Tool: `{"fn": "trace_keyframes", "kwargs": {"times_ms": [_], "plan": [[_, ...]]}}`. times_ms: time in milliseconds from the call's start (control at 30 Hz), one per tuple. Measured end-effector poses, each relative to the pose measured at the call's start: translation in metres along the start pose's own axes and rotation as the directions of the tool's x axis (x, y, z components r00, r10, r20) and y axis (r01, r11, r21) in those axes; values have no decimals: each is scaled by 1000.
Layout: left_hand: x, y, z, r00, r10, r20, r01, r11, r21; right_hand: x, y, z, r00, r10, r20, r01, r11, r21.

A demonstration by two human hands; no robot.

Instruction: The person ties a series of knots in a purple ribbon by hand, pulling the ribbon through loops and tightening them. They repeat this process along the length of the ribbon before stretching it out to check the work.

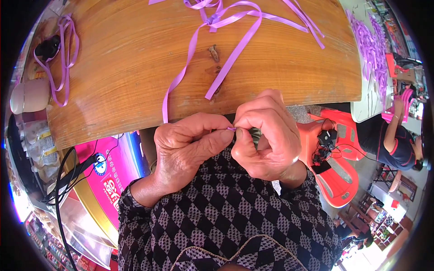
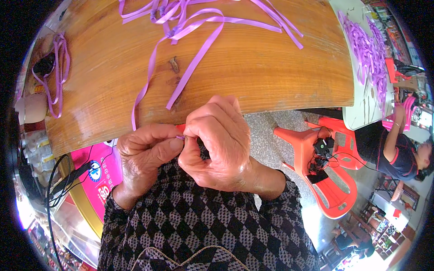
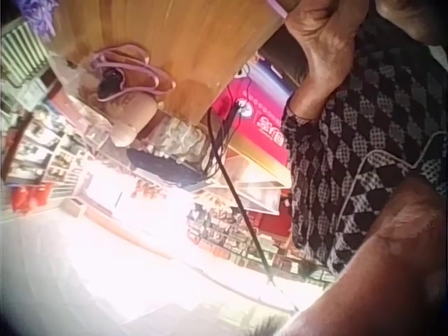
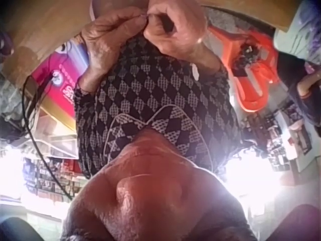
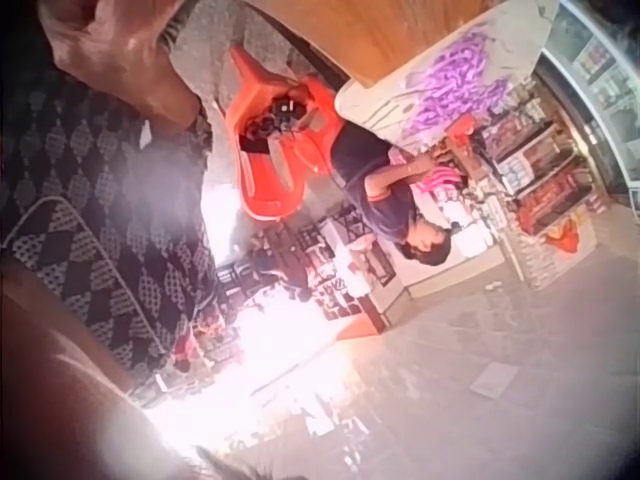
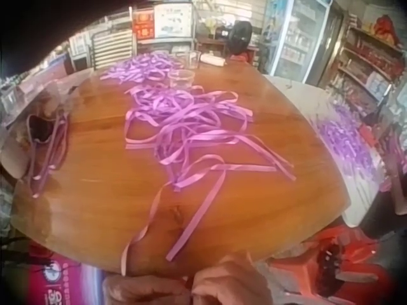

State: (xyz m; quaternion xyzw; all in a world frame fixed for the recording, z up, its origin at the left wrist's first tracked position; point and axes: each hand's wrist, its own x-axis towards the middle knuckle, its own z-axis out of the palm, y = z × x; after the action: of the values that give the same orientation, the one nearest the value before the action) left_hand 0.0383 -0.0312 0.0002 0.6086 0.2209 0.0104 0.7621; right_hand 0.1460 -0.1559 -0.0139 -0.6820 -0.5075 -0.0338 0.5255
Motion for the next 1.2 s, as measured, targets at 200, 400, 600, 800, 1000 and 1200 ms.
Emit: {"fn": "trace_keyframes", "kwargs": {"times_ms": [200, 400, 600, 800, 1000, 1200], "plan": [[1, -5, -3, 995, -91, 27, 95, 979, -182, -1, 0, -6, 1000, 27, -13, -26, 1000, 16], [1, 2, -1, 993, -119, -21, 112, 971, -212, 7, -1, -16, 990, 84, 112, -98, 987, 125], [4, 7, -1, 988, -154, 27, 156, 955, -252, 11, 2, -18, 939, 65, 337, -126, 978, 164], [5, 12, -14, 962, -224, 157, 262, 920, -291, 9, 6, -15, 969, 58, 239, -115, 966, 232], [0, 13, -16, 976, -194, 101, 204, 974, -99, 3, 2, -14, 959, 174, 223, -237, 925, 297], [-4, 15, -17, 979, -194, 64, 199, 977, -81, 1, 5, -20, 931, 205, 304, -310, 881, 356]]}}
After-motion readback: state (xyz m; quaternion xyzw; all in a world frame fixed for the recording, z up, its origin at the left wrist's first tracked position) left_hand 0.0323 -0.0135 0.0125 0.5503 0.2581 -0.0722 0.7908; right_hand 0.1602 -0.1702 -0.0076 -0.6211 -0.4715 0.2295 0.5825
